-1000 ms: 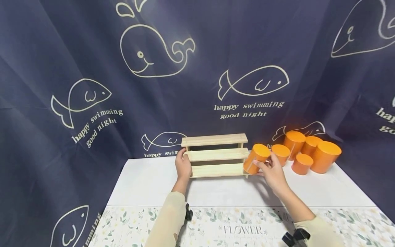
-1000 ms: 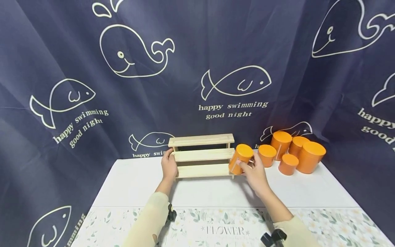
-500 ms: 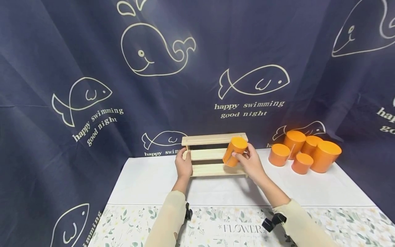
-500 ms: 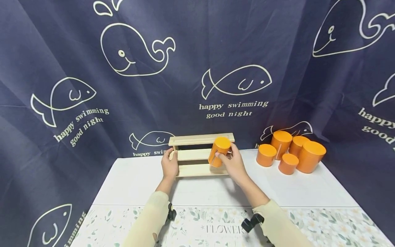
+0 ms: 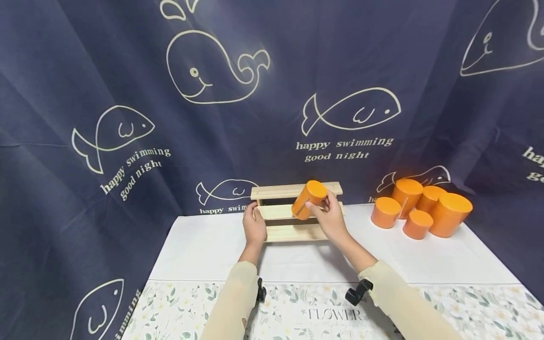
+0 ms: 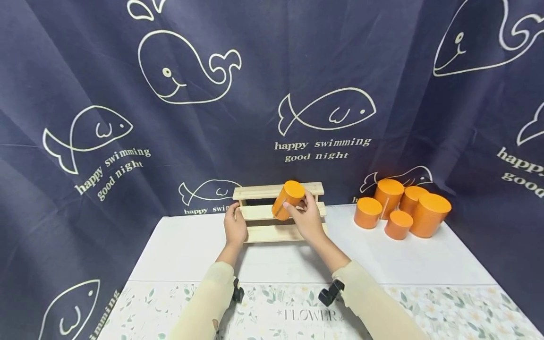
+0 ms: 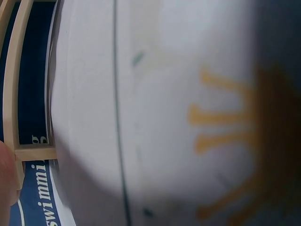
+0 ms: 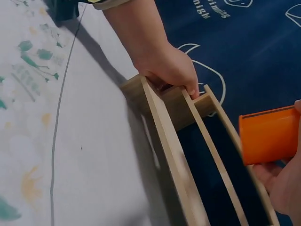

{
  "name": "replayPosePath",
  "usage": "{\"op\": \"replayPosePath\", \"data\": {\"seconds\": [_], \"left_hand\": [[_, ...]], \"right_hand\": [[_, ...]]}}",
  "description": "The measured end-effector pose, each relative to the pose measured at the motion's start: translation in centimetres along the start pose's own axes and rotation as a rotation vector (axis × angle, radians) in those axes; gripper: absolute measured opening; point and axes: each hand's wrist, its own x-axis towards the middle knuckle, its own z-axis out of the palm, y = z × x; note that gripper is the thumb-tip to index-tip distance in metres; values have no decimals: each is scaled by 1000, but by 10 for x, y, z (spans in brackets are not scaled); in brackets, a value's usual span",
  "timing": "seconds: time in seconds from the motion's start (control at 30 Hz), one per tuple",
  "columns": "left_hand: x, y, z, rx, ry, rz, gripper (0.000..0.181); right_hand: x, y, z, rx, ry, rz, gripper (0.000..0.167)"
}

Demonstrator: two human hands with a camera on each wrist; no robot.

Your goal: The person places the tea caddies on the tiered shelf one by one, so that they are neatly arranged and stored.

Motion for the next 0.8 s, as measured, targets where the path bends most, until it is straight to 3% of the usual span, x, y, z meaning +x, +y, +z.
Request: {"op": "replayPosePath", "data": {"seconds": [0.17,0.37,0.8], "left_hand": [[3,3,2,-15,-9,-4,32],[3,0,1,-10,1,-13,30],[2,-4,0,18,10,9,30]], "right_hand": [[13,6,13,55,42,-89,69],[24,9,31,80,49,-122,70],[47,-2,60,1,-77,-108,70]]}}
